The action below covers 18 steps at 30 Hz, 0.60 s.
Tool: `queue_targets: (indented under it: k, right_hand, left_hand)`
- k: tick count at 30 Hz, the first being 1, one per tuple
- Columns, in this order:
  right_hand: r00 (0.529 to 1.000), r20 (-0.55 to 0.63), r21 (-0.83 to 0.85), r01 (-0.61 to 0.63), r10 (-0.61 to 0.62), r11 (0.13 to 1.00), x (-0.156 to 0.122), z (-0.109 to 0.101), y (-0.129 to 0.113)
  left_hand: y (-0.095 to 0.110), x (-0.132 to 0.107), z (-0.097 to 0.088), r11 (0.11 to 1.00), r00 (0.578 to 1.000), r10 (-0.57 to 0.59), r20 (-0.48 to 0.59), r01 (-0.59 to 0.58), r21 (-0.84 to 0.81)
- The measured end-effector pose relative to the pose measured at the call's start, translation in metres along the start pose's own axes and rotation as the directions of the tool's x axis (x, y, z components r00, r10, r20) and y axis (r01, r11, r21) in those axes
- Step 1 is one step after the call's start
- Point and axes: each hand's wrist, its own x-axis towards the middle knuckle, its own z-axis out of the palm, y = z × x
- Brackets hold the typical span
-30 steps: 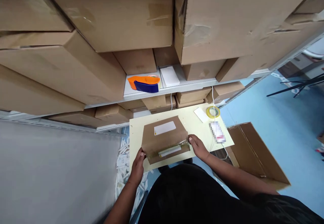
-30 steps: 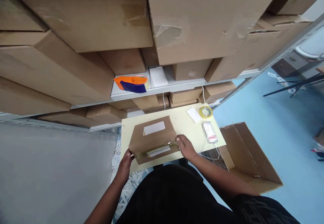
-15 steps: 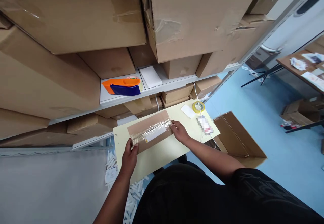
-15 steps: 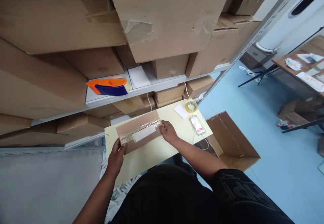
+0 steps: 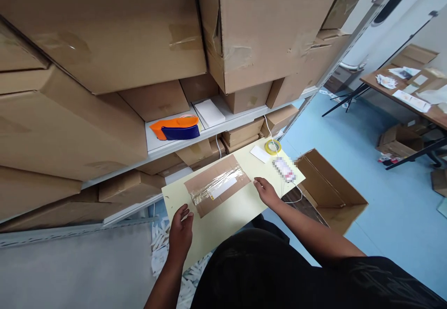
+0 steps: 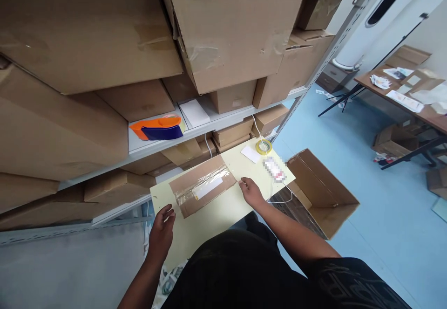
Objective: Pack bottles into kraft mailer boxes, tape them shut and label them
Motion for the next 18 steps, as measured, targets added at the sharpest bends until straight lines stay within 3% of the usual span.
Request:
queue_targets:
  k: [3,7,12,14,16,18]
  right_hand:
    - [1.0,-0.005,0.016,-0.012,0.012,1.0,-0.003,-0.005,0.009]
    - [1.0,0.026,0.013,0.006,-0.006,1.0,0.002,-0.013,0.016]
    - [0.989,0.143,-0.009,0.039,-0.037,0.999,0.017,-0.026,0.018]
    - [0.983,0.173,-0.006,0.059,-0.057,0.998,0.025,-0.031,0.018]
    - [0.98,0.189,-0.011,0.07,-0.067,0.997,0.034,-0.034,0.018]
    - [0.978,0.204,-0.032,0.057,-0.049,0.998,0.044,-0.037,0.021]
  left_hand:
    - [0.0,0.006,-0.002,0.999,0.999,0.037,-0.006,-0.037,-0.001]
    - [0.006,0.014,0.01,0.997,0.995,0.077,-0.058,-0.078,-0.004]
    - [0.03,0.005,0.025,0.994,0.983,0.091,-0.16,-0.081,0.072]
    - [0.045,-0.001,0.029,0.968,0.966,0.182,-0.185,-0.144,0.204]
    - [0.065,-0.006,0.036,0.896,0.933,0.331,-0.14,-0.265,0.356]
    - [0.093,-0.006,0.052,0.801,0.895,0.447,0.009,-0.404,0.441]
